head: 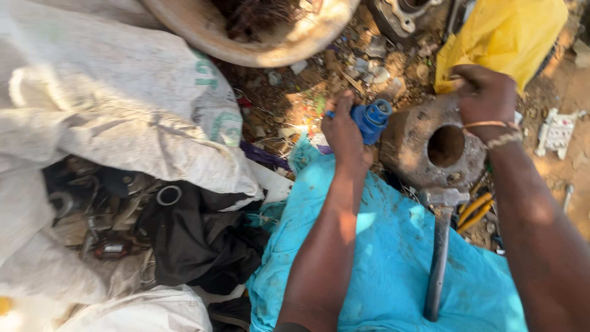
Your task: The person sits on the ground and dismantles scrap metal components on a stone anvil block. They hammer a blue plastic-metal part, pull pieces apart by hand, use pliers on a fitting, hammer a metal bracket and a hard drive casing, and place removed metal pieces into a bowl of scrap.
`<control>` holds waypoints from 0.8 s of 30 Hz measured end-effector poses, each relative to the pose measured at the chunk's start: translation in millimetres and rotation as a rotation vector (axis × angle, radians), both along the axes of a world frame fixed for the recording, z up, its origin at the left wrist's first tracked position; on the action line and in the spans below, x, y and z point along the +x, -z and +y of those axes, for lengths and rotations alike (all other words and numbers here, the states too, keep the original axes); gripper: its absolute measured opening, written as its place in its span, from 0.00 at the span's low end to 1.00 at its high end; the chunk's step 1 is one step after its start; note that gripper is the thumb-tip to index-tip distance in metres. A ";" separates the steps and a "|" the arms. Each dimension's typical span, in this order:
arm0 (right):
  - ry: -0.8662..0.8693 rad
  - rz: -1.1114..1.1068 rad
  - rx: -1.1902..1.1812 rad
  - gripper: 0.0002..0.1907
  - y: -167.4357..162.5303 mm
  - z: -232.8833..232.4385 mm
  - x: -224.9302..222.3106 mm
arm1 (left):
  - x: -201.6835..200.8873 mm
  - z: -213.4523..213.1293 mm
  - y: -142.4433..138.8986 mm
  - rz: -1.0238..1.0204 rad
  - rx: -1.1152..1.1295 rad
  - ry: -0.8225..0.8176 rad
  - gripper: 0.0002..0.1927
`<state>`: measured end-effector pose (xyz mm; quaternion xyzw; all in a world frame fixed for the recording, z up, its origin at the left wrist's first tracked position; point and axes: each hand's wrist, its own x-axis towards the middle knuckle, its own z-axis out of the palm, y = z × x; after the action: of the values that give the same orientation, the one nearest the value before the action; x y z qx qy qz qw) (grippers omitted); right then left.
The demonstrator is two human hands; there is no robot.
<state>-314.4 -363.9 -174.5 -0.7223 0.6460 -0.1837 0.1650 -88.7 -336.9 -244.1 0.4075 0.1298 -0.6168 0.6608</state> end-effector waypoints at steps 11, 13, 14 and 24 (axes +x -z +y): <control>-0.242 -0.059 -0.334 0.19 -169.3 63.7 140.0 | -4.4 -3.2 28.8 0.238 0.005 0.099 0.15; -0.279 -0.218 -0.081 0.19 -212.4 129.5 163.2 | -8.0 -3.1 30.9 0.253 0.000 0.103 0.18; -0.284 -0.272 0.043 0.19 -226.1 159.5 164.0 | -9.1 -3.2 32.4 0.221 0.004 0.115 0.20; -0.202 -0.392 0.425 0.18 -290.3 331.1 116.0 | -7.3 50.7 -24.1 -0.231 -0.226 0.304 0.23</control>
<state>-198.4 -32.8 115.8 -0.6830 0.5508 -0.1629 0.4512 -96.0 -286.1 -219.9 0.4138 -0.0795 -0.6692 0.6121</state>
